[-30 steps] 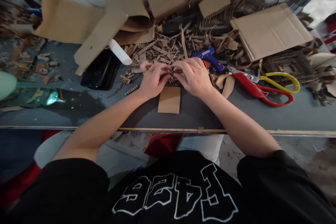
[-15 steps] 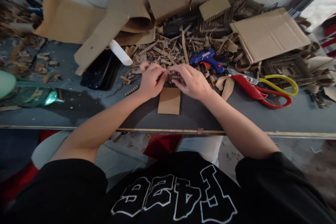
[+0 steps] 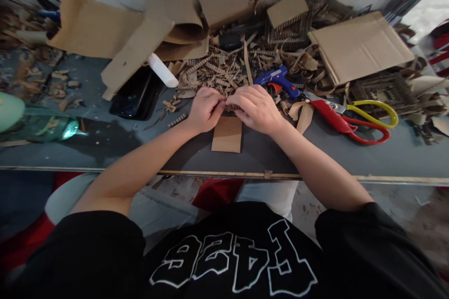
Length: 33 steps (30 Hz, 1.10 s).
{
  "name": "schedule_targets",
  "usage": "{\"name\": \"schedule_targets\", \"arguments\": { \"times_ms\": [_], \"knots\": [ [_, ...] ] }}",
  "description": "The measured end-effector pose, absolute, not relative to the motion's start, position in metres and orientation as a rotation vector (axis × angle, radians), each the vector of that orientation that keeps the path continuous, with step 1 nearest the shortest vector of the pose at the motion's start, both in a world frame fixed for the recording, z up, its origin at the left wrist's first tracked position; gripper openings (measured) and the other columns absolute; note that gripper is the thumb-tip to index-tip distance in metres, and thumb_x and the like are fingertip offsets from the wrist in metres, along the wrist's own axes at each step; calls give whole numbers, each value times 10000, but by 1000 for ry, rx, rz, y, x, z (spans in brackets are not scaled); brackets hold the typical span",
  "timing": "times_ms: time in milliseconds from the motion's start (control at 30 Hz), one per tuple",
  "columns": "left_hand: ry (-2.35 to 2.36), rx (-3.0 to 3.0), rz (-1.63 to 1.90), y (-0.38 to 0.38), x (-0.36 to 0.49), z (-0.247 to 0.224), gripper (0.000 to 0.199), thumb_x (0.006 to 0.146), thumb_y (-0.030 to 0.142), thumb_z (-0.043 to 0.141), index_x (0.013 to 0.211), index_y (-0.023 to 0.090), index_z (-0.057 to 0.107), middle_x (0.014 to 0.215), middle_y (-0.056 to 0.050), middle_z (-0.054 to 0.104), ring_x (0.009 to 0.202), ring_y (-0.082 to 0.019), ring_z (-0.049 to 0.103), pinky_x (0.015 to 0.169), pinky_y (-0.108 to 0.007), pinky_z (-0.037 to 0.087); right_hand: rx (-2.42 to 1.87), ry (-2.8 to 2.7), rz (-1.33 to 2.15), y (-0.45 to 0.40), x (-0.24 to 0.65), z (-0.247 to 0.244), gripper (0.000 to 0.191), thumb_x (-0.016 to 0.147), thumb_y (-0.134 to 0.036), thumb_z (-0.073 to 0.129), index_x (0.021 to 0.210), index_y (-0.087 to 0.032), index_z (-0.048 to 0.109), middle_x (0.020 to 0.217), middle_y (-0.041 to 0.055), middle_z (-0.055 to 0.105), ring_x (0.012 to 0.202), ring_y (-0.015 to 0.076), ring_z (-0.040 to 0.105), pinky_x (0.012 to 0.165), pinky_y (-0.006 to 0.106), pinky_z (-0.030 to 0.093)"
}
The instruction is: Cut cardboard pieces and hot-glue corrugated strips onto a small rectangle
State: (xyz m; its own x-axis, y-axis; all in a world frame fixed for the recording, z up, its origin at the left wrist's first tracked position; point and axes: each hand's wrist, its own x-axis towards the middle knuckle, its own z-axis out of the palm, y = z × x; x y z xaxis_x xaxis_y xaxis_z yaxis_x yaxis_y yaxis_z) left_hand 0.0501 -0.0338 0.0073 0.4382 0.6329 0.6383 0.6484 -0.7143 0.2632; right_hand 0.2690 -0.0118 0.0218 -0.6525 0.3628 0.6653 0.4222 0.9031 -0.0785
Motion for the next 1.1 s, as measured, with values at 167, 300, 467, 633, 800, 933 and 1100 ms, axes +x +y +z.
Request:
{"name": "schedule_targets", "arguments": {
  "times_ms": [167,300,467,633,800,933,1100],
  "knots": [
    [-1325,-2520,-1196,-35,52,9,489,1084,410,235,982,189,659,833,-83,674,860,-208,639,810,-368,469,-562,-2261,-167,-12,268,22,154,974,-298,540,1108,-262,606,992,33,718,996,210,683,844,373,498],
    [-1427,-2475,-1208,-34,52,9,528,1079,458,211,948,202,654,752,-66,619,797,-216,606,804,-379,469,-631,-2256,-161,-12,267,21,152,993,-287,510,1113,-250,596,964,38,718,955,205,685,826,364,492],
    [-1338,-2525,-1203,-36,54,8,510,1080,425,216,965,191,654,754,-68,613,822,-222,606,802,-381,472,-733,-2265,-211,-12,267,16,222,1011,-308,462,1154,-239,618,941,42,721,902,216,666,846,387,478],
    [-1259,-2535,-1198,-38,55,9,486,1082,383,228,984,175,657,777,-80,636,827,-218,614,791,-369,471,-722,-2263,-286,-11,268,15,226,1006,-286,455,1143,-231,627,937,47,726,852,211,655,799,373,467],
    [-1301,-2588,-1137,-37,53,8,501,1083,403,207,1011,188,653,834,-84,652,862,-215,622,817,-371,463,-711,-2290,-145,-11,268,14,236,1011,-292,439,1137,-228,628,959,48,720,897,210,648,819,377,455],
    [-1311,-2615,-1118,-37,53,8,488,1081,400,213,1032,196,655,859,-85,653,866,-218,614,831,-380,456,-674,-2290,-182,-12,268,15,253,1021,-269,425,1168,-241,628,1003,34,724,935,194,638,818,356,439],
    [-1281,-2611,-1139,-38,53,9,466,1083,396,222,1025,197,640,850,-77,652,826,-210,600,822,-370,452,-539,-2344,-329,-13,270,18,280,1027,-224,416,1197,-333,610,1052,-28,740,911,162,632,792,338,422]
  ]
}}
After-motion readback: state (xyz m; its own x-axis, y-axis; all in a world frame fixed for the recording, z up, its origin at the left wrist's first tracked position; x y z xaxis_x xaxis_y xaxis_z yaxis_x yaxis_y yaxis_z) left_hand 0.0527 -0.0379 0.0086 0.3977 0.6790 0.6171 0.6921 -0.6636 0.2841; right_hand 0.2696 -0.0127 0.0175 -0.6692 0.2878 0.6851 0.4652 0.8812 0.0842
